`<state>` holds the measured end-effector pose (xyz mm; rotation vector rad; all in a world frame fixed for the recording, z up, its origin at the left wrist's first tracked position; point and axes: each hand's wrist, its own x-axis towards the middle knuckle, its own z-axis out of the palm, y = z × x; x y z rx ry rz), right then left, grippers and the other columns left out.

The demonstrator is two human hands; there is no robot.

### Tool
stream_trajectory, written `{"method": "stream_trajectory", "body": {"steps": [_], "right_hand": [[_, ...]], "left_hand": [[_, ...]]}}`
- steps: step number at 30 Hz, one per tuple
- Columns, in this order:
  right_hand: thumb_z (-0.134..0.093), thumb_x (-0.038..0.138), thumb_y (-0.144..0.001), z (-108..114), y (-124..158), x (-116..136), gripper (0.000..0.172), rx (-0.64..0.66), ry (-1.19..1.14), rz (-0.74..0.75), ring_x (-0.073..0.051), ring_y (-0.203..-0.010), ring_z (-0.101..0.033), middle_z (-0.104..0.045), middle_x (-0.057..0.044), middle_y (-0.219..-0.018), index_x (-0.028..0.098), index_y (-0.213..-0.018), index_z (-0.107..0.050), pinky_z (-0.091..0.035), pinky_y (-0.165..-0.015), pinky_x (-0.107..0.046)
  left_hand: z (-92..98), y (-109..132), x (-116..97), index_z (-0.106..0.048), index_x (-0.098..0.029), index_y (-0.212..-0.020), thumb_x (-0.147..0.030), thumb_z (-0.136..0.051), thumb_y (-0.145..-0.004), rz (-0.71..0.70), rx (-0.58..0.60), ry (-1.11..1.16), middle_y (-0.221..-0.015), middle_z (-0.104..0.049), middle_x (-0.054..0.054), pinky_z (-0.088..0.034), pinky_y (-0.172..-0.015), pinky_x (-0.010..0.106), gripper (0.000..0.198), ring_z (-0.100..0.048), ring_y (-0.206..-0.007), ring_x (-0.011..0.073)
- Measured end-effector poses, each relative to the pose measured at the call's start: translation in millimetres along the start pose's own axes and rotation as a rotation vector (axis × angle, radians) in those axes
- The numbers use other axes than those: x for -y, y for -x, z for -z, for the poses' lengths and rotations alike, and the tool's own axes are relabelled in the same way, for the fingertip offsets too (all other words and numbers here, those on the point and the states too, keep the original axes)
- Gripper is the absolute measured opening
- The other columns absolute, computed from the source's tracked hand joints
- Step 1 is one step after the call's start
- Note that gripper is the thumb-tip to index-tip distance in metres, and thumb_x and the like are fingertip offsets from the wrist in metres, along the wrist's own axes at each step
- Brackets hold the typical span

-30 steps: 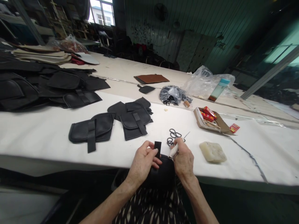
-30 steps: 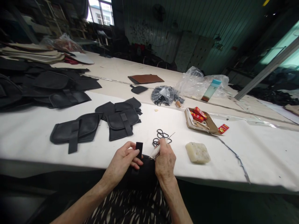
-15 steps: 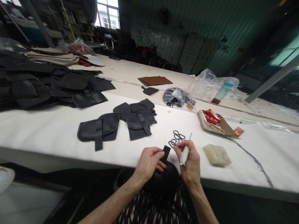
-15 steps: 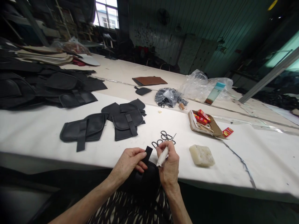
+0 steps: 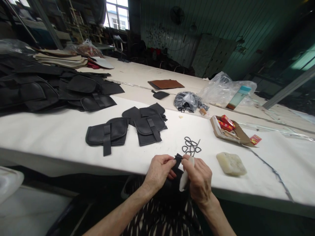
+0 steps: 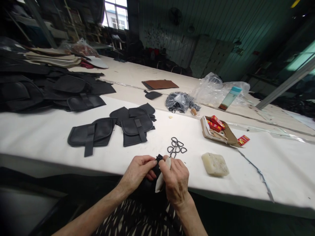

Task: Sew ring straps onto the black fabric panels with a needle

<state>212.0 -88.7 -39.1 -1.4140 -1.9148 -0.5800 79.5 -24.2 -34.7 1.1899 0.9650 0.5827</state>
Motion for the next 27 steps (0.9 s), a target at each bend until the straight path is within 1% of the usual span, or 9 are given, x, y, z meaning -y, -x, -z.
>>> {"method": "stream_trajectory", "body": {"steps": [4,8,12,14,18,20,23,25,27], "right_hand": [[-0.044,0.004,-0.089,1.0,-2.6,-0.6,0.015,0.008,-0.012,0.049,-0.019,-0.069,-0.056,-0.067,-0.014,-0.088,0.014,-0.090,-0.056,-0.041,-0.061,-0.031],[-0.045,0.007,-0.090,1.5,-0.7,5.8,0.013,0.006,-0.040,0.076,-0.021,-0.072,-0.057,-0.067,-0.017,-0.088,0.013,-0.089,-0.057,-0.041,-0.061,-0.031],[-0.041,0.009,-0.092,1.1,0.1,15.2,0.018,0.010,-0.116,-0.017,-0.018,-0.067,-0.055,-0.067,-0.013,-0.088,0.015,-0.082,-0.055,-0.038,-0.058,-0.030],[-0.040,0.011,-0.093,0.5,0.1,18.7,0.021,0.019,-0.161,-0.066,-0.016,-0.065,-0.054,-0.067,-0.010,-0.088,0.017,-0.079,-0.054,-0.038,-0.057,-0.029],[-0.043,0.012,-0.092,-3.6,6.2,22.3,0.016,0.028,-0.217,-0.126,-0.016,-0.070,-0.055,-0.066,-0.008,-0.089,0.018,-0.085,-0.055,-0.040,-0.060,-0.029],[-0.047,0.012,-0.090,-6.2,11.8,23.8,0.012,0.009,-0.296,-0.240,-0.017,-0.075,-0.056,-0.064,-0.006,-0.091,0.020,-0.089,-0.056,-0.043,-0.064,-0.029],[-0.056,0.021,-0.086,-7.4,15.7,27.0,0.007,-0.032,-0.462,-0.607,-0.015,-0.071,-0.056,-0.061,-0.002,-0.085,0.022,-0.093,-0.055,-0.045,-0.062,-0.026],[-0.060,0.028,-0.083,-6.1,12.7,28.9,0.014,-0.009,-0.566,-0.857,-0.013,-0.065,-0.055,-0.059,0.000,-0.082,0.022,-0.094,-0.054,-0.045,-0.058,-0.025],[-0.062,0.032,-0.081,-4.8,6.5,29.6,0.017,0.035,-0.682,-0.999,-0.013,-0.065,-0.056,-0.060,0.001,-0.082,0.021,-0.091,-0.053,-0.046,-0.059,-0.025]], "left_hand": [[-0.7,1.7,1.6,-0.064,-0.013,-0.075,-0.028,-0.052,-0.078,-0.029,-0.021,-0.013,-0.049,-0.056,0.000,-0.048,-0.049,0.025,0.019,-0.059,-0.050,0.0160],[-0.6,5.3,1.4,-0.059,-0.011,-0.098,-0.023,-0.054,-0.076,-0.038,-0.063,0.072,-0.056,-0.057,-0.002,-0.050,-0.053,0.026,0.026,-0.059,-0.053,0.0158],[0.8,7.6,-1.2,-0.054,-0.008,-0.113,-0.015,-0.054,-0.073,-0.019,-0.040,0.136,-0.062,-0.057,-0.003,-0.050,-0.058,0.027,0.040,-0.059,-0.056,0.0141],[1.8,7.3,-2.5,-0.056,-0.009,-0.111,-0.013,-0.053,-0.073,0.000,-0.020,0.159,-0.065,-0.059,-0.002,-0.050,-0.059,0.025,0.039,-0.059,-0.056,0.0127],[2.7,5.8,-2.9,-0.065,-0.009,-0.091,-0.013,-0.052,-0.073,-0.007,0.047,0.151,-0.067,-0.064,0.002,-0.048,-0.059,0.022,0.022,-0.059,-0.058,0.0116],[2.1,5.8,-1.9,-0.065,-0.010,-0.089,-0.015,-0.054,-0.073,-0.013,0.032,0.149,-0.065,-0.064,0.002,-0.048,-0.057,0.022,0.020,-0.060,-0.057,0.0123],[-0.1,6.7,0.2,-0.064,-0.013,-0.089,-0.017,-0.055,-0.072,-0.028,-0.038,0.140,-0.062,-0.063,0.000,-0.048,-0.054,0.023,0.020,-0.060,-0.054,0.0126],[-1.6,7.7,1.3,-0.064,-0.014,-0.086,-0.016,-0.054,-0.072,-0.050,-0.072,0.120,-0.060,-0.061,-0.001,-0.048,-0.052,0.022,0.017,-0.060,-0.053,0.0127],[-2.4,8.5,2.1,-0.063,-0.014,-0.083,-0.015,-0.053,-0.071,-0.070,-0.084,0.112,-0.061,-0.061,-0.001,-0.048,-0.052,0.022,0.016,-0.060,-0.053,0.0128]]}}
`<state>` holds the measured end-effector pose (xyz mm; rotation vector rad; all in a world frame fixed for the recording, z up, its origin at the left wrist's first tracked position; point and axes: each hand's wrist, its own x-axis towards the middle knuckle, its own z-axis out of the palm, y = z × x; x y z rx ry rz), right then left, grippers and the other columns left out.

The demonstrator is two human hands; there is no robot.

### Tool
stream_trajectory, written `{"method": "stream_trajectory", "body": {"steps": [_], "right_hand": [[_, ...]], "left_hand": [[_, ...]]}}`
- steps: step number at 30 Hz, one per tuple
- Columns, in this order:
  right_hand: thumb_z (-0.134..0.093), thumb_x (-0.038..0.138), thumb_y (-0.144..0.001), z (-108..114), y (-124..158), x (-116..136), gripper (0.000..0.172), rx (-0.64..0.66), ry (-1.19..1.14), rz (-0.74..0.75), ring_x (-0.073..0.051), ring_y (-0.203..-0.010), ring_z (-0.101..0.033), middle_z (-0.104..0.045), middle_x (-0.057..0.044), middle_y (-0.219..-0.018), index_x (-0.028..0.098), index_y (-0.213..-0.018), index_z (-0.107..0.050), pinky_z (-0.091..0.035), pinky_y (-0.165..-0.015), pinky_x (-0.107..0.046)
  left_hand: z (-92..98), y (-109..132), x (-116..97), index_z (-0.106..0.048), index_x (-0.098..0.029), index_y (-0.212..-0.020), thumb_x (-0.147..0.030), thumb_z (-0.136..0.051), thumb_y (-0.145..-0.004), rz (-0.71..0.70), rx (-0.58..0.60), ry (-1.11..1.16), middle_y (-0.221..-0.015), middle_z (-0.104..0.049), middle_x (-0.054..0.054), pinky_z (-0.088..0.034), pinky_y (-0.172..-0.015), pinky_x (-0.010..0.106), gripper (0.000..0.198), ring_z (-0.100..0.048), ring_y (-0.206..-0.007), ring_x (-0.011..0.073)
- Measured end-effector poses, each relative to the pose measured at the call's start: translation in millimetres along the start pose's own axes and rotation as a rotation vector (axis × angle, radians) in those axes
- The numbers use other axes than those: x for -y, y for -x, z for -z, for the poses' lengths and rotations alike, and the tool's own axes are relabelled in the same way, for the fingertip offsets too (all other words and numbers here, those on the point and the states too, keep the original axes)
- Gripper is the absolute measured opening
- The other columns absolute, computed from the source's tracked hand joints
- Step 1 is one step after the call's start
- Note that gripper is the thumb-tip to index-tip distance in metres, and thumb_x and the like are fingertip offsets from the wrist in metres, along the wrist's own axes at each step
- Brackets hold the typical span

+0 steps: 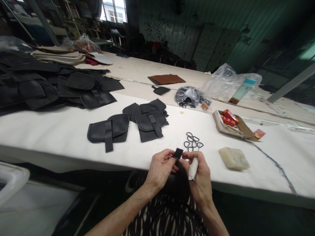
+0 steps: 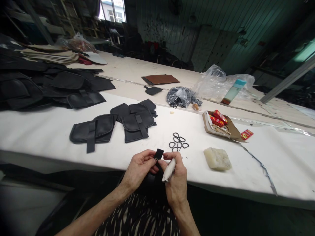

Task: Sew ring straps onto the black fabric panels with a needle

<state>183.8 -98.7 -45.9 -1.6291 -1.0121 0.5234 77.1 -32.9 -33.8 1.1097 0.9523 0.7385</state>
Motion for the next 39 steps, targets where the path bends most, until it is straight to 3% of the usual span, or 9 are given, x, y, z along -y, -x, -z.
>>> {"method": "stream_trajectory", "body": {"steps": [11,16,18,20,23,25,31,35,39], "right_hand": [[-0.064,0.026,-0.076,0.7,-17.1,13.6,0.015,0.069,-0.113,0.018,-0.014,-0.067,-0.052,-0.056,0.003,-0.075,0.021,-0.079,-0.050,-0.043,-0.063,-0.026],[-0.065,0.026,-0.076,5.9,-24.9,10.1,0.016,0.017,-0.158,0.020,-0.013,-0.065,-0.051,-0.056,0.004,-0.075,0.021,-0.080,-0.051,-0.042,-0.061,-0.025],[-0.065,0.026,-0.076,6.7,-26.0,11.2,0.015,0.013,-0.159,0.026,-0.012,-0.064,-0.050,-0.056,0.004,-0.073,0.021,-0.081,-0.052,-0.042,-0.059,-0.025],[-0.066,0.024,-0.075,6.6,-23.7,14.2,0.014,0.000,-0.139,0.063,-0.013,-0.066,-0.053,-0.058,0.003,-0.075,0.021,-0.081,-0.053,-0.044,-0.060,-0.025],[-0.066,0.021,-0.076,5.5,-12.3,18.3,0.014,-0.007,-0.115,0.133,-0.015,-0.073,-0.058,-0.061,0.000,-0.081,0.022,-0.082,-0.053,-0.048,-0.064,-0.026],[-0.063,0.018,-0.078,5.0,-0.5,18.4,0.012,0.029,-0.115,0.184,-0.015,-0.075,-0.060,-0.063,0.000,-0.083,0.023,-0.082,-0.052,-0.051,-0.064,-0.026],[-0.042,0.005,-0.084,3.7,27.5,19.1,0.022,0.254,0.074,0.649,-0.017,-0.074,-0.064,-0.067,-0.005,-0.083,0.022,-0.082,-0.056,-0.054,-0.064,-0.031],[-0.044,-0.003,-0.080,4.0,31.1,21.6,0.024,0.220,0.228,0.962,-0.019,-0.074,-0.065,-0.068,-0.008,-0.077,0.018,-0.079,-0.056,-0.054,-0.066,-0.033],[-0.046,0.001,-0.082,7.0,38.2,5.2,0.023,0.193,0.176,0.805,-0.019,-0.079,-0.064,-0.067,-0.008,-0.086,0.020,-0.088,-0.057,-0.054,-0.070,-0.034]], "left_hand": [[3.3,11.0,-1.1,-0.053,-0.018,-0.107,-0.021,-0.053,-0.076,-0.057,0.031,-0.109,-0.084,-0.063,0.003,-0.051,-0.054,0.026,0.032,-0.061,-0.059,0.0137],[11.0,32.6,-8.6,-0.059,-0.020,-0.102,-0.027,-0.059,-0.077,-0.201,-0.139,-0.293,-0.089,-0.062,0.004,-0.046,-0.052,0.020,0.026,-0.056,-0.059,0.0100],[14.7,36.3,-9.3,-0.059,-0.018,-0.084,-0.038,-0.058,-0.080,-0.066,-0.064,-0.213,-0.067,-0.058,0.000,-0.038,-0.042,0.019,0.020,-0.048,-0.045,0.0077],[17.7,34.4,-8.6,-0.057,-0.016,-0.072,-0.051,-0.053,-0.081,0.232,0.133,-0.003,-0.054,-0.055,-0.001,-0.033,-0.035,0.018,0.036,-0.044,-0.037,0.0075],[21.0,24.5,-7.0,-0.061,-0.010,-0.074,-0.055,-0.048,-0.083,0.631,0.294,0.334,-0.066,-0.066,0.010,-0.044,-0.043,0.022,0.048,-0.060,-0.047,0.0137],[22.5,17.9,-6.7,-0.063,-0.007,-0.078,-0.048,-0.048,-0.085,0.734,0.290,0.450,-0.074,-0.069,0.014,-0.051,-0.055,0.028,0.044,-0.066,-0.059,0.0188],[18.3,12.8,-7.7,-0.062,-0.011,-0.064,-0.028,-0.060,-0.079,0.712,0.165,0.518,-0.056,-0.062,0.003,-0.049,-0.057,0.024,0.023,-0.059,-0.049,0.0121],[9.8,15.4,-7.1,-0.066,-0.008,-0.065,-0.022,-0.058,-0.079,0.654,0.046,0.429,-0.059,-0.065,0.007,-0.049,-0.065,0.024,0.021,-0.062,-0.059,0.0141],[4.4,20.2,-0.2,-0.067,-0.009,-0.065,-0.023,-0.058,-0.078,0.556,0.004,0.376,-0.063,-0.066,0.007,-0.048,-0.061,0.024,0.021,-0.060,-0.059,0.0134]]}}
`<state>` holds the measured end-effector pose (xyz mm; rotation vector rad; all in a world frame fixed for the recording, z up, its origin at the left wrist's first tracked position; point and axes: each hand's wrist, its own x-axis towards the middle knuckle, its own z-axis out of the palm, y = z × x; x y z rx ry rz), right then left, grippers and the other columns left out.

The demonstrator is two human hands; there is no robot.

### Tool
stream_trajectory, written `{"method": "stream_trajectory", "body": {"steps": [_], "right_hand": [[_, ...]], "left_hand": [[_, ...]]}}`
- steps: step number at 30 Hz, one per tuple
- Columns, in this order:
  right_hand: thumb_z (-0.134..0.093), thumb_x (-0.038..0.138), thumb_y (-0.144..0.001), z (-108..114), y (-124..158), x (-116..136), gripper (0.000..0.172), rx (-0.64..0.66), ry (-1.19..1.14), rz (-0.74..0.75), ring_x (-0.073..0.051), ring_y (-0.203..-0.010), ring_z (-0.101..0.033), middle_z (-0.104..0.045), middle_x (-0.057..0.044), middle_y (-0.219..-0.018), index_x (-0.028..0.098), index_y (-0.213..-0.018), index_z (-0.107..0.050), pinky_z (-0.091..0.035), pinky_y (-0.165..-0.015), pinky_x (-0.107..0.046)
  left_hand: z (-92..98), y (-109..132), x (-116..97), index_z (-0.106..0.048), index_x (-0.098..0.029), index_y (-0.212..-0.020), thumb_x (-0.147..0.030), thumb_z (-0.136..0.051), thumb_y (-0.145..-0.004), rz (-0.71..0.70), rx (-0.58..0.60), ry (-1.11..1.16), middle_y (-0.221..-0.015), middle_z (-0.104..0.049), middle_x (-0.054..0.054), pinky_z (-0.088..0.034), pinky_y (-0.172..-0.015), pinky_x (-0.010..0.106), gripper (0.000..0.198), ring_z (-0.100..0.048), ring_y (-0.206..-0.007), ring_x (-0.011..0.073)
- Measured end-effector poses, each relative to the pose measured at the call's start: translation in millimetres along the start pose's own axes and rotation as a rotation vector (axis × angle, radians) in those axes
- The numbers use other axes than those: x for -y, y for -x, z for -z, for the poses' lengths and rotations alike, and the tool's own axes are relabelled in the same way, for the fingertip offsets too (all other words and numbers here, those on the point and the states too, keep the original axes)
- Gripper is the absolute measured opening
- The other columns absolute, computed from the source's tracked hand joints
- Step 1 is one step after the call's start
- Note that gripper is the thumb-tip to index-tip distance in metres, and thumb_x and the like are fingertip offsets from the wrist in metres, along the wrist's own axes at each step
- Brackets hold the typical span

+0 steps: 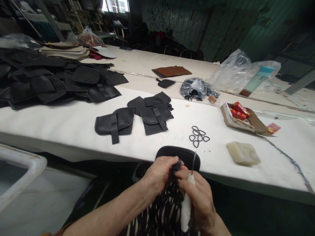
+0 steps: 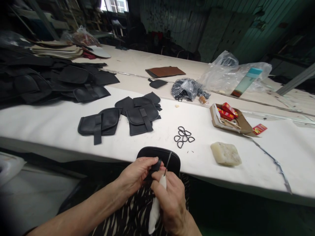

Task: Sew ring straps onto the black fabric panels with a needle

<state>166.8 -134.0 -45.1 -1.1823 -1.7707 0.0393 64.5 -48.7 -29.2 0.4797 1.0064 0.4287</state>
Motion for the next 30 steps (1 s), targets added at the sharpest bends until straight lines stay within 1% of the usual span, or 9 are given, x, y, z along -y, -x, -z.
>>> {"method": "stream_trajectory", "body": {"steps": [2,5,7,10,13,18,24,26,30], "right_hand": [[-0.048,0.006,-0.085,-2.8,9.5,-2.9,0.018,-0.084,-0.086,-0.204,-0.020,-0.083,-0.064,-0.066,-0.007,-0.092,0.021,-0.091,-0.056,-0.054,-0.072,-0.035],[-0.054,0.015,-0.086,-6.2,12.3,-1.9,0.008,-0.198,-0.083,-0.461,-0.018,-0.080,-0.062,-0.064,-0.005,-0.089,0.023,-0.089,-0.055,-0.052,-0.069,-0.030],[-0.056,0.022,-0.086,-6.4,6.8,1.9,0.001,-0.204,0.000,-0.568,-0.015,-0.067,-0.059,-0.061,-0.002,-0.079,0.023,-0.087,-0.055,-0.049,-0.060,-0.025],[-0.057,0.028,-0.085,-5.1,-2.4,7.8,0.007,-0.166,0.078,-0.672,-0.011,-0.053,-0.051,-0.057,0.002,-0.069,0.022,-0.085,-0.054,-0.043,-0.048,-0.021],[-0.056,0.031,-0.086,-5.2,-4.1,10.0,0.010,-0.122,0.081,-0.719,-0.010,-0.050,-0.048,-0.056,0.003,-0.065,0.022,-0.083,-0.054,-0.040,-0.046,-0.020],[-0.054,0.032,-0.086,-6.2,-0.7,8.7,0.011,-0.084,0.097,-0.734,-0.011,-0.052,-0.049,-0.056,0.002,-0.066,0.022,-0.082,-0.053,-0.039,-0.048,-0.020],[-0.052,0.033,-0.087,-4.6,-4.7,11.1,0.013,-0.063,0.100,-0.747,-0.010,-0.048,-0.045,-0.052,0.005,-0.059,0.022,-0.080,-0.051,-0.037,-0.044,-0.019],[-0.052,0.033,-0.087,-4.8,-5.0,11.6,0.014,-0.065,0.106,-0.759,-0.010,-0.047,-0.044,-0.050,0.005,-0.057,0.022,-0.079,-0.051,-0.036,-0.044,-0.019],[-0.052,0.035,-0.086,-5.4,-5.3,13.0,0.016,-0.048,0.108,-0.797,-0.010,-0.047,-0.044,-0.051,0.005,-0.058,0.022,-0.078,-0.051,-0.036,-0.044,-0.019]], "left_hand": [[1.3,-0.4,7.1,-0.067,-0.010,-0.067,-0.028,-0.061,-0.075,-0.089,0.031,-0.023,-0.064,-0.065,0.005,-0.047,-0.060,0.024,0.020,-0.058,-0.059,0.0124],[3.7,0.0,17.7,-0.065,-0.012,-0.064,-0.032,-0.065,-0.072,-0.240,0.071,-0.058,-0.063,-0.061,0.002,-0.047,-0.068,0.027,0.021,-0.056,-0.064,0.0134],[4.9,0.9,23.3,-0.062,-0.013,-0.061,-0.035,-0.063,-0.074,-0.314,0.089,-0.096,-0.062,-0.057,0.001,-0.046,-0.072,0.028,0.026,-0.054,-0.066,0.0137],[6.2,1.4,29.2,-0.059,-0.014,-0.060,-0.040,-0.057,-0.080,-0.380,0.120,-0.133,-0.061,-0.053,0.000,-0.045,-0.070,0.027,0.033,-0.050,-0.065,0.0127],[7.6,-0.1,34.0,-0.058,-0.014,-0.064,-0.042,-0.056,-0.082,-0.380,0.108,-0.101,-0.064,-0.053,0.000,-0.044,-0.068,0.025,0.033,-0.049,-0.066,0.0126],[10.9,-1.1,39.6,-0.059,-0.015,-0.067,-0.050,-0.058,-0.079,-0.379,0.028,-0.075,-0.065,-0.054,0.000,-0.044,-0.067,0.025,0.037,-0.051,-0.066,0.0137],[10.8,4.4,38.1,-0.056,-0.014,-0.072,-0.040,-0.058,-0.082,-0.395,0.160,-0.191,-0.066,-0.051,-0.001,-0.037,-0.057,0.022,0.027,-0.044,-0.060,0.0104],[9.7,5.3,37.7,-0.055,-0.014,-0.073,-0.039,-0.056,-0.082,-0.394,0.147,-0.206,-0.067,-0.051,-0.001,-0.036,-0.056,0.022,0.026,-0.044,-0.061,0.0106],[7.8,5.6,38.2,-0.055,-0.014,-0.070,-0.040,-0.056,-0.082,-0.419,0.074,-0.270,-0.064,-0.049,-0.002,-0.034,-0.055,0.022,0.029,-0.042,-0.060,0.0105]]}}
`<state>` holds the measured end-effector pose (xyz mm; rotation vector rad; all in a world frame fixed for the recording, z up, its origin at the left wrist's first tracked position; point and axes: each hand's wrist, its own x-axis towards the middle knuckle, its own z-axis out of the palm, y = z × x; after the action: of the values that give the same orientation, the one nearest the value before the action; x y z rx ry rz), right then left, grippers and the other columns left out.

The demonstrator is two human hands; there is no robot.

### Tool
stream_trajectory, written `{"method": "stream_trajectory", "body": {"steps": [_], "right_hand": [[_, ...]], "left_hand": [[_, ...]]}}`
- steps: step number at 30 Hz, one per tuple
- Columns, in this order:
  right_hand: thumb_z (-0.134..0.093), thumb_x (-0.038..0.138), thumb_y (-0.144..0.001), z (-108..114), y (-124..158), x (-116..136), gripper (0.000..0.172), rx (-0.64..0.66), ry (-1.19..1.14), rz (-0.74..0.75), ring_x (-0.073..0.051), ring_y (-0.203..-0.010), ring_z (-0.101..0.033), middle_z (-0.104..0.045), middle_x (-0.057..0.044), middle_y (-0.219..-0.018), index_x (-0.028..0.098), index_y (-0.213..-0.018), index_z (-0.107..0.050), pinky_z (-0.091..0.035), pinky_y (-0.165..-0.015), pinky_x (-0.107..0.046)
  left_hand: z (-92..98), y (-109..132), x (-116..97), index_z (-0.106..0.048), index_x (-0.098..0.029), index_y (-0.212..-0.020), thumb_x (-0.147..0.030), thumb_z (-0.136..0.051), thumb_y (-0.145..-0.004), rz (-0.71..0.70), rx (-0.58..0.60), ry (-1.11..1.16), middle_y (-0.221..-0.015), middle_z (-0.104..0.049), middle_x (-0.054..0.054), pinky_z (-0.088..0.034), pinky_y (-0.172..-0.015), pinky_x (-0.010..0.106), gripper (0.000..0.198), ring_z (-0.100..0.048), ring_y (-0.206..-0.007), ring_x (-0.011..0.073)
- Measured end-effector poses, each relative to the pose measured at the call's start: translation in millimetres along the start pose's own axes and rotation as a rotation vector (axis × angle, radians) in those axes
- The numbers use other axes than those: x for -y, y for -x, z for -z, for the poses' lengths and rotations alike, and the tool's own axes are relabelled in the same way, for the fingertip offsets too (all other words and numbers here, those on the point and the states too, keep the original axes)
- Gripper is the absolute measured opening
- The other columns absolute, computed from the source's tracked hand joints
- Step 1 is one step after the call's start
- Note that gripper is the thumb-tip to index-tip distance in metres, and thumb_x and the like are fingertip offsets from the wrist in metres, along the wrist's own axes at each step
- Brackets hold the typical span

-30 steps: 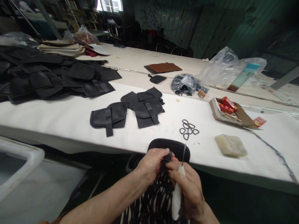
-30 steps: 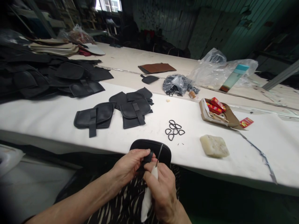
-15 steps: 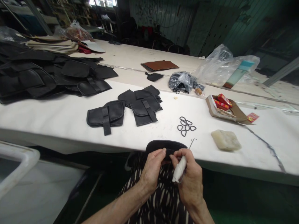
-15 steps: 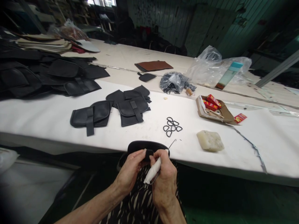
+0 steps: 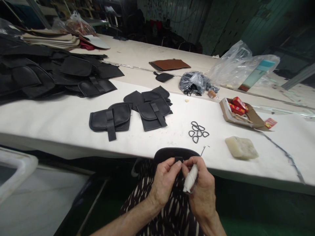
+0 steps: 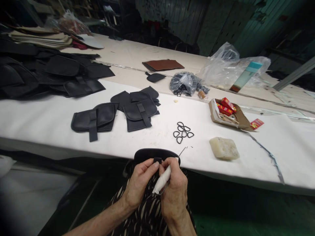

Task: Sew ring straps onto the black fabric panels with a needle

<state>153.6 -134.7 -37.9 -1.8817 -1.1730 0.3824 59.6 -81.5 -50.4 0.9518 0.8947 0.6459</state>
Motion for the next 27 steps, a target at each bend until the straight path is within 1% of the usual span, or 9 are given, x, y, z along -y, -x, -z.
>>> {"method": "stream_trajectory", "body": {"steps": [5,9,13,18,21,24,27], "right_hand": [[-0.049,0.039,-0.087,0.5,0.3,6.6,0.020,-0.001,0.012,-0.087,-0.010,-0.048,-0.042,-0.049,0.005,-0.058,0.021,-0.077,-0.051,-0.035,-0.045,-0.020],[-0.049,0.039,-0.086,0.7,-0.4,5.5,0.020,0.025,0.008,-0.096,-0.010,-0.049,-0.042,-0.048,0.005,-0.058,0.022,-0.078,-0.050,-0.034,-0.046,-0.020],[-0.050,0.038,-0.086,1.0,-0.4,3.0,0.018,0.053,0.003,-0.086,-0.011,-0.050,-0.044,-0.052,0.004,-0.061,0.022,-0.079,-0.050,-0.035,-0.046,-0.020],[-0.050,0.037,-0.087,0.0,-0.3,6.9,0.018,0.039,0.002,-0.118,-0.010,-0.049,-0.040,-0.046,0.006,-0.057,0.022,-0.077,-0.048,-0.032,-0.046,-0.020],[-0.051,0.035,-0.086,-1.4,-1.4,6.0,0.017,0.034,0.009,-0.087,-0.009,-0.047,-0.039,-0.043,0.007,-0.054,0.022,-0.076,-0.048,-0.031,-0.044,-0.019],[-0.052,0.031,-0.086,-1.8,-0.5,2.1,0.014,0.044,0.004,-0.043,-0.009,-0.045,-0.039,-0.043,0.007,-0.053,0.022,-0.076,-0.049,-0.032,-0.041,-0.018],[-0.051,0.027,-0.088,0.3,2.4,-3.5,0.011,0.031,-0.011,-0.012,-0.009,-0.046,-0.046,-0.049,0.006,-0.056,0.022,-0.078,-0.051,-0.036,-0.042,-0.018]], "left_hand": [[-1.8,0.9,-0.5,-0.054,-0.015,-0.068,-0.041,-0.052,-0.084,-0.037,-0.036,-0.045,-0.063,-0.047,-0.003,-0.033,-0.055,0.021,0.031,-0.039,-0.060,0.0100],[-2.4,0.7,-0.1,-0.053,-0.015,-0.066,-0.040,-0.050,-0.086,-0.050,-0.050,-0.074,-0.062,-0.045,-0.003,-0.033,-0.055,0.021,0.032,-0.037,-0.059,0.0094],[-3.5,-1.1,1.9,-0.051,-0.015,-0.065,-0.042,-0.052,-0.085,-0.024,-0.070,-0.069,-0.060,-0.042,-0.003,-0.031,-0.053,0.021,0.034,-0.035,-0.058,0.0092],[-2.3,-2.4,3.5,-0.050,-0.015,-0.064,-0.044,-0.053,-0.084,0.008,-0.075,-0.059,-0.059,-0.038,-0.004,-0.029,-0.051,0.021,0.036,-0.034,-0.057,0.0089],[0.6,-2.7,3.8,-0.052,-0.015,-0.064,-0.044,-0.054,-0.083,0.023,-0.064,-0.039,-0.060,-0.041,-0.003,-0.030,-0.051,0.020,0.035,-0.035,-0.058,0.0089],[3.0,-3.9,3.2,-0.055,-0.015,-0.064,-0.044,-0.057,-0.082,0.030,-0.056,-0.011,-0.061,-0.047,-0.002,-0.033,-0.052,0.019,0.034,-0.039,-0.059,0.0091],[3.5,-5.8,1.1,-0.062,-0.014,-0.069,-0.042,-0.059,-0.081,0.047,-0.038,0.030,-0.065,-0.057,0.000,-0.039,-0.057,0.020,0.031,-0.049,-0.062,0.0107]]}}
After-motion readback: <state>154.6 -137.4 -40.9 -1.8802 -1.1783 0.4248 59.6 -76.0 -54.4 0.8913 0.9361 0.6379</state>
